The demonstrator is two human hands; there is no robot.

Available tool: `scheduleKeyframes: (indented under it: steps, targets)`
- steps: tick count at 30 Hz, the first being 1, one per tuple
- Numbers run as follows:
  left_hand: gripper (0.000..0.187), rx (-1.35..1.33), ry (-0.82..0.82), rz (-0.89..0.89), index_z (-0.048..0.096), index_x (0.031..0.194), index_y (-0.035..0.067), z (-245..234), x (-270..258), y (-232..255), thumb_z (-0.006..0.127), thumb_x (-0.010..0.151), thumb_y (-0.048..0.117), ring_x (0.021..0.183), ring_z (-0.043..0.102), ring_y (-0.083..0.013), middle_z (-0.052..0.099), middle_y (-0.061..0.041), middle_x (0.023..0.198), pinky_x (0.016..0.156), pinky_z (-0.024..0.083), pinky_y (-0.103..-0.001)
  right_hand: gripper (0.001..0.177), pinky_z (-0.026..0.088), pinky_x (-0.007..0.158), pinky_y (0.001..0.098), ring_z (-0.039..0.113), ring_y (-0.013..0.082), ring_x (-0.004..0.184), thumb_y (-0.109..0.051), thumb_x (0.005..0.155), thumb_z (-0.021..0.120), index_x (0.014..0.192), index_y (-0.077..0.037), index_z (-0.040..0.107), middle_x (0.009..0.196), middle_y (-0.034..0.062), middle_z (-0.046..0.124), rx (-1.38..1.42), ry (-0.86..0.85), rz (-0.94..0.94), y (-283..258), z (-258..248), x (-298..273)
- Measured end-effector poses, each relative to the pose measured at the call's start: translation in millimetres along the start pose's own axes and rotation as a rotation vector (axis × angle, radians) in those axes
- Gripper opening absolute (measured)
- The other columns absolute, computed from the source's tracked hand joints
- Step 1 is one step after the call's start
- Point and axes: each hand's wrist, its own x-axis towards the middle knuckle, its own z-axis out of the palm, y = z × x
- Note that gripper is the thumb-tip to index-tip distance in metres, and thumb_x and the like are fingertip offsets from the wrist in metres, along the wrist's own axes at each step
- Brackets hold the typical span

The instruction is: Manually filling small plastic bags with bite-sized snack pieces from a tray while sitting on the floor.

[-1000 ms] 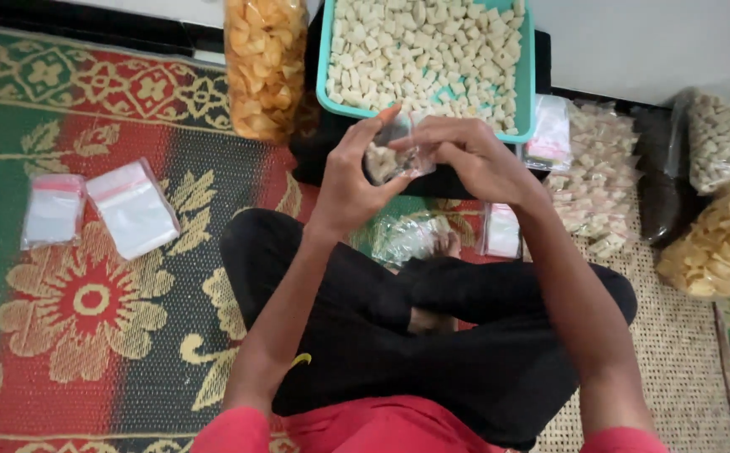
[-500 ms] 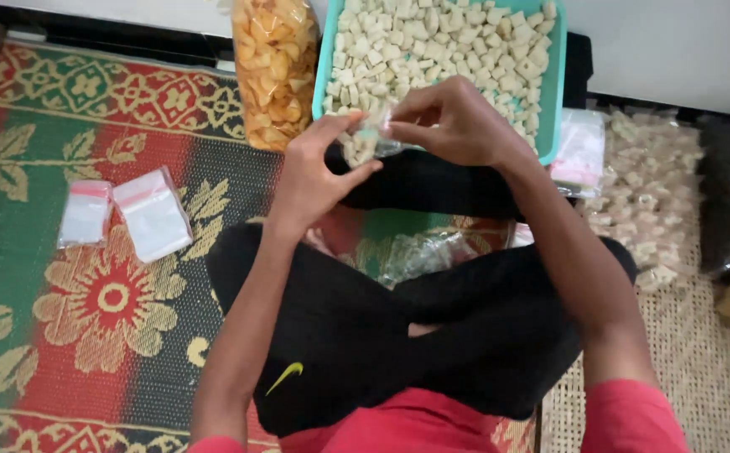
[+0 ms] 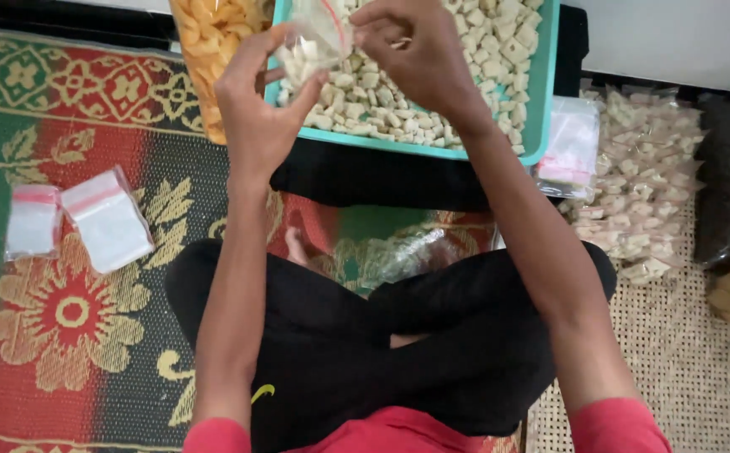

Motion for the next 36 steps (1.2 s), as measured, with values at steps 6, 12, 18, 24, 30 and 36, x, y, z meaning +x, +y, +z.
scheduleKeyframes:
  steps: [6,12,18,24,30,36]
  targets:
    - [0.063,-0.080,0.035,-0.065,0.056,0.138,0.007,12,-14,-28,0.090,0.086,0.000,0.107,0.076,-0.0327,0.069,-0.018,0.122,0.092,0.073,-0.043,0.026,0.047,0.070,0.0439,0.061,0.0352,0.076,-0.005,0.088,0.081,0.108,0.003,0.067,0.098,0.0193,0.070,-0.373,-0.055,-0.274,40,47,25]
    - [0.059,-0.132,0.036,-0.118,0.060,0.134,0.007,12,-30,5,0.086,0.083,-0.006,0.112,0.071,-0.0193,0.070,-0.005,0.127,0.099,0.061,-0.031,0.045,0.056,0.083,0.0408,0.074,0.0323,0.107,0.003,0.085,0.086,0.112,0.002,0.050,0.112,0.0184,0.066,-0.093,-0.051,-0.069,43,49,6]
    - [0.067,-0.113,0.007,-0.083,0.057,0.139,0.009,12,-34,-2,0.085,0.081,-0.007,0.121,0.071,-0.0224,0.068,-0.007,0.132,0.100,0.061,-0.035,0.022,0.056,0.077,0.0386,0.069,0.0289,0.089,-0.006,0.088,0.079,0.104,-0.002,0.065,0.099,0.0107,0.071,-0.325,-0.059,-0.091,31,51,2]
    - [0.062,-0.140,0.027,-0.085,0.058,0.134,0.004,12,-37,2,0.084,0.079,-0.006,0.115,0.071,-0.0235,0.069,-0.008,0.128,0.095,0.059,-0.034,0.050,0.053,0.077,0.0398,0.061,0.0258,0.089,-0.008,0.088,0.079,0.135,-0.002,0.066,0.108,0.0104,0.058,-0.360,-0.170,-0.129,13,50,2]
    - [0.062,-0.148,0.043,-0.085,0.059,0.134,0.002,15,-40,-4,0.085,0.078,-0.008,0.118,0.071,-0.0233,0.068,-0.009,0.131,0.096,0.058,-0.035,0.027,0.049,0.076,0.0424,0.062,0.0286,0.082,-0.006,0.087,0.077,0.112,0.002,0.075,0.099,0.0131,0.066,-0.227,-0.088,-0.196,19,52,5]
    - [0.063,-0.162,0.038,-0.081,0.058,0.136,0.002,12,-38,0,0.083,0.078,-0.008,0.119,0.071,-0.0244,0.070,-0.011,0.127,0.105,0.057,-0.037,0.020,0.052,0.080,0.0400,0.066,0.0304,0.088,-0.002,0.091,0.069,0.110,0.006,0.068,0.109,0.0161,0.068,-0.198,-0.061,-0.179,11,51,1]
